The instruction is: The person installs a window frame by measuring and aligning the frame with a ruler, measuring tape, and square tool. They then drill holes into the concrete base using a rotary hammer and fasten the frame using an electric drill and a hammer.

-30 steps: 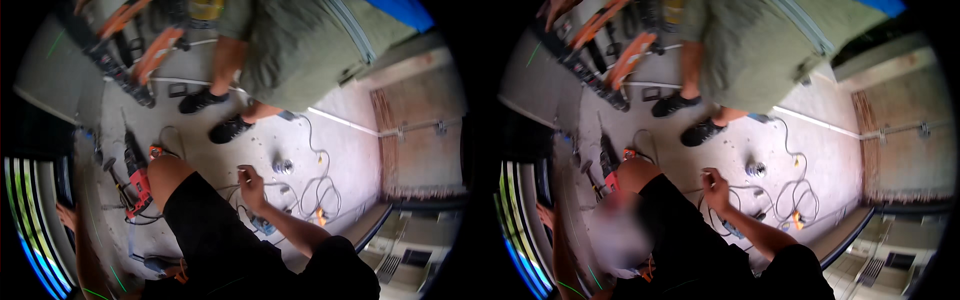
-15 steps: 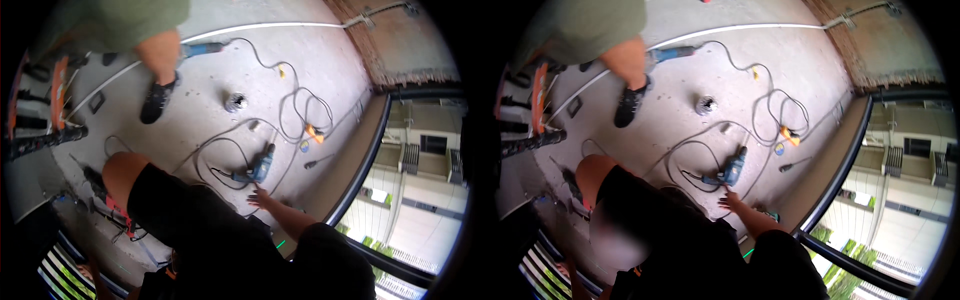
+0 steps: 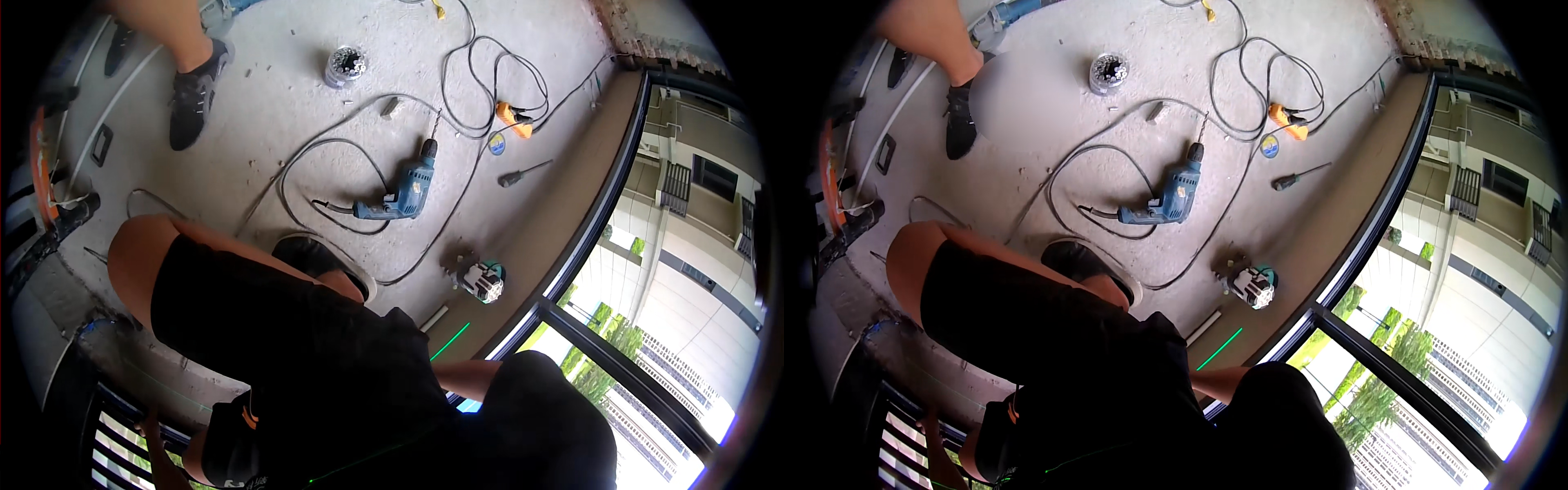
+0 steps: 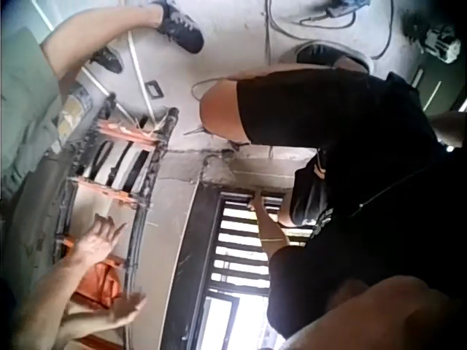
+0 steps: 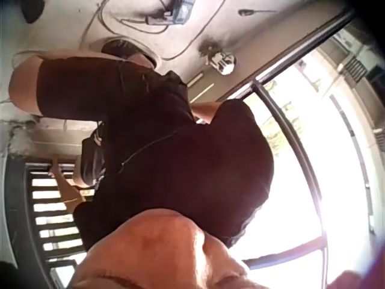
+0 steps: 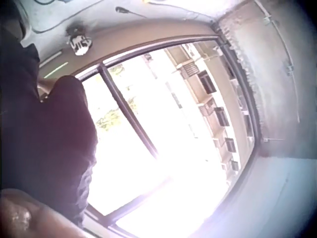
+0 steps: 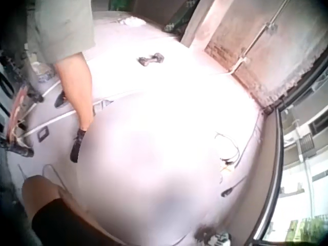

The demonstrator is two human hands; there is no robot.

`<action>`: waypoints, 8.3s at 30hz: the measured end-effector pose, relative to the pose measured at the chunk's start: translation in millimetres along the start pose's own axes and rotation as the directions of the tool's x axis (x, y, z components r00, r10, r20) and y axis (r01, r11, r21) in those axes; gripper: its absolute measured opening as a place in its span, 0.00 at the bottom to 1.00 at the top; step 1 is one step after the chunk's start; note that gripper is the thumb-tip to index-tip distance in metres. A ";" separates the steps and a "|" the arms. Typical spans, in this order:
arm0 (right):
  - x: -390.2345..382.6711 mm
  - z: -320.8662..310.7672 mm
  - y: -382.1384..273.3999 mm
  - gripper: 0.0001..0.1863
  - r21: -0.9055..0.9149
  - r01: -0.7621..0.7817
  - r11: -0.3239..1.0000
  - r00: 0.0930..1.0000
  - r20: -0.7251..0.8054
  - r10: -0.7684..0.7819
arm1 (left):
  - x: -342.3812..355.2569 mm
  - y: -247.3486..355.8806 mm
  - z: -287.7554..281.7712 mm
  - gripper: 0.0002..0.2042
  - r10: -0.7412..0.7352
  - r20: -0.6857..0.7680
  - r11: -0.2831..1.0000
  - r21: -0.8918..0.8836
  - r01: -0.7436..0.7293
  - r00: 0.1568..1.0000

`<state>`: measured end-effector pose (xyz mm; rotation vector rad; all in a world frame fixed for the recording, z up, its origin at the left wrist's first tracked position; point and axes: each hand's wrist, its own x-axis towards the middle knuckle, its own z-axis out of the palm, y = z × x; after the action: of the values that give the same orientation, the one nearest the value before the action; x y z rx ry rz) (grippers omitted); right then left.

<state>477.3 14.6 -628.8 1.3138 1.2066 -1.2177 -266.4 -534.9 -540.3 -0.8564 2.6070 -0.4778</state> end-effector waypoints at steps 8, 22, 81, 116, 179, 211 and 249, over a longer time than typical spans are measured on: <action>66.3 -70.6 -67.0 0.20 -0.122 0.128 0.984 0.976 -0.158 -0.147 | -18.0 9.4 -5.9 0.73 0.010 0.113 0.996 0.084 -0.020 0.994; 47.0 -411.5 -411.7 0.25 -0.390 0.611 0.689 0.789 0.238 -0.566 | -65.4 25.3 3.3 0.76 0.029 0.037 0.997 -0.073 -0.027 0.999; -25.4 -400.5 -710.2 0.40 -0.991 0.084 0.107 -0.243 -0.125 -0.962 | -172.3 0.5 24.3 0.49 -0.121 -0.398 0.919 -0.392 -0.049 0.909; -290.5 291.8 -820.4 0.11 -0.418 0.829 -0.372 0.189 0.835 -0.517 | -174.8 -3.6 31.7 0.48 -0.153 -0.426 0.875 -0.479 -0.078 0.892; -256.9 415.7 -838.9 0.11 -0.564 0.471 -0.678 0.327 0.826 -0.460 | -175.6 -4.3 21.3 0.53 -0.165 -0.379 0.818 -0.569 -0.089 0.910; 49.5 -23.1 -775.6 0.37 -0.775 0.469 -0.424 0.182 0.555 -0.812 | -168.5 11.4 27.8 0.52 -0.196 -0.463 0.889 -0.456 -0.043 0.864; -379.3 98.4 -919.8 0.04 -0.198 -0.367 -0.909 -0.261 0.960 -0.104 | -174.3 244.3 33.9 0.05 -0.058 -0.276 -0.351 -0.894 -0.279 0.959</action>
<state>-454.6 -41.7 -270.8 1.7125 -2.1350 -0.2268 -242.0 -248.5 -633.2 -0.7616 2.5925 2.3757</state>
